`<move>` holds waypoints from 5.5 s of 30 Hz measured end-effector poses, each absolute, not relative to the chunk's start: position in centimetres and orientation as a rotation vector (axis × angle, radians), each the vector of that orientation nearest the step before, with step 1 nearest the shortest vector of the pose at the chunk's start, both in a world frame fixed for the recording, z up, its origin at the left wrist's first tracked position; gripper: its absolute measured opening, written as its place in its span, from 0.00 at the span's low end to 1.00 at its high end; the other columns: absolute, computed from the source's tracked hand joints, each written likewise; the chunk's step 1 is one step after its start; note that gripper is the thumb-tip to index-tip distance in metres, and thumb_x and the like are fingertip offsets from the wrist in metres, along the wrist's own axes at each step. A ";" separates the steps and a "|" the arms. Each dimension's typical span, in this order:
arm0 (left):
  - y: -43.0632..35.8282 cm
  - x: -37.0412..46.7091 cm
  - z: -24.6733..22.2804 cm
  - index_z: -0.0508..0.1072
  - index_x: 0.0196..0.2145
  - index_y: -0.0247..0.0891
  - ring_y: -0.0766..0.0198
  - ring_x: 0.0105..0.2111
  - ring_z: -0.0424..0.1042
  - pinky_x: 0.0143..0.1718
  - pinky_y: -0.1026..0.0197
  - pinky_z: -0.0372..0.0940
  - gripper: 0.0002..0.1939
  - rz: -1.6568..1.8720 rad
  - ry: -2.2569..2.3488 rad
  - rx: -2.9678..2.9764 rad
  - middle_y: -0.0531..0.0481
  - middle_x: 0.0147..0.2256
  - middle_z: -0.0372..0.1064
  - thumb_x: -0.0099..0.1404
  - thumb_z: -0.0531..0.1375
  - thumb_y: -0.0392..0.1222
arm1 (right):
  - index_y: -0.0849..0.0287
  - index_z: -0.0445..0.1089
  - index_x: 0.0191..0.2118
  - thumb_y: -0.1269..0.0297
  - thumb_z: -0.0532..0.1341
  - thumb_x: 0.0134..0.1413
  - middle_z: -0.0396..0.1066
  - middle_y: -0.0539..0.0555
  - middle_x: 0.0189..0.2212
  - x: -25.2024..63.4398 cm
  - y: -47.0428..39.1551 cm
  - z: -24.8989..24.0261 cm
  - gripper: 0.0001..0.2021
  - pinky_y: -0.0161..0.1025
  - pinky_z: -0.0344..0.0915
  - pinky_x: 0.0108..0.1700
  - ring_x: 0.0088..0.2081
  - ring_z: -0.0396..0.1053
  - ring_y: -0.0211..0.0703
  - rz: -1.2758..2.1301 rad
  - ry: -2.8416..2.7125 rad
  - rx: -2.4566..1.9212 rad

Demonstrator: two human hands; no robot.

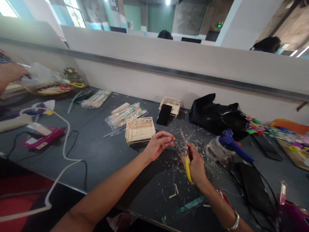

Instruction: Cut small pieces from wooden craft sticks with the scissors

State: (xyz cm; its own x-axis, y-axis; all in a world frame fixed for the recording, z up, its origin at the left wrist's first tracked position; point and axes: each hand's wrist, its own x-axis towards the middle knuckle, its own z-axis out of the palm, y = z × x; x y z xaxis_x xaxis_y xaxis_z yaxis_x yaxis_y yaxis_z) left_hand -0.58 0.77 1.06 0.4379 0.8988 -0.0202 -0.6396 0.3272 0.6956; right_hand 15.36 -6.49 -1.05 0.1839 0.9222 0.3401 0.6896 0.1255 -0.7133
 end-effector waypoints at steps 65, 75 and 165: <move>0.9 -1.9 2.2 0.71 0.28 0.34 0.72 0.17 0.61 0.20 0.68 0.52 0.12 0.929 0.612 1.262 0.54 0.18 0.69 0.48 0.65 0.44 | 0.58 0.67 0.49 0.71 0.57 0.41 0.73 0.51 0.23 14.8 -6.9 -0.7 0.24 0.32 0.53 0.23 0.22 0.68 0.40 -0.269 -1.942 -1.940; 0.9 -2.1 2.3 0.69 0.24 0.33 0.74 0.17 0.57 0.21 0.67 0.52 0.15 0.905 0.612 1.306 0.52 0.21 0.70 0.52 0.64 0.50 | 0.57 0.69 0.43 0.72 0.55 0.42 0.71 0.49 0.20 14.9 -6.8 -0.8 0.18 0.32 0.50 0.22 0.19 0.66 0.38 -0.165 -1.884 -1.942; -1.3 0.4 1.6 0.67 0.25 0.36 0.69 0.22 0.62 0.26 0.65 0.59 0.16 1.104 0.531 1.023 0.55 0.22 0.63 0.52 0.64 0.52 | 0.60 0.64 0.50 0.71 0.54 0.47 0.72 0.54 0.27 15.0 -6.8 -0.8 0.21 0.34 0.59 0.29 0.29 0.69 0.44 -0.486 -1.901 -1.842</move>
State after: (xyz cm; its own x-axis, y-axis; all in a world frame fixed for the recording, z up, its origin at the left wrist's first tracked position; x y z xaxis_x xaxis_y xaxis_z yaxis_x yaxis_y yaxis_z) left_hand 0.37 -1.32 1.61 0.3957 0.9102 0.1221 -0.4728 0.0879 0.8768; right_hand 14.97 -6.76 -0.78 -0.0104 0.8402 0.5422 0.9973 0.0481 -0.0554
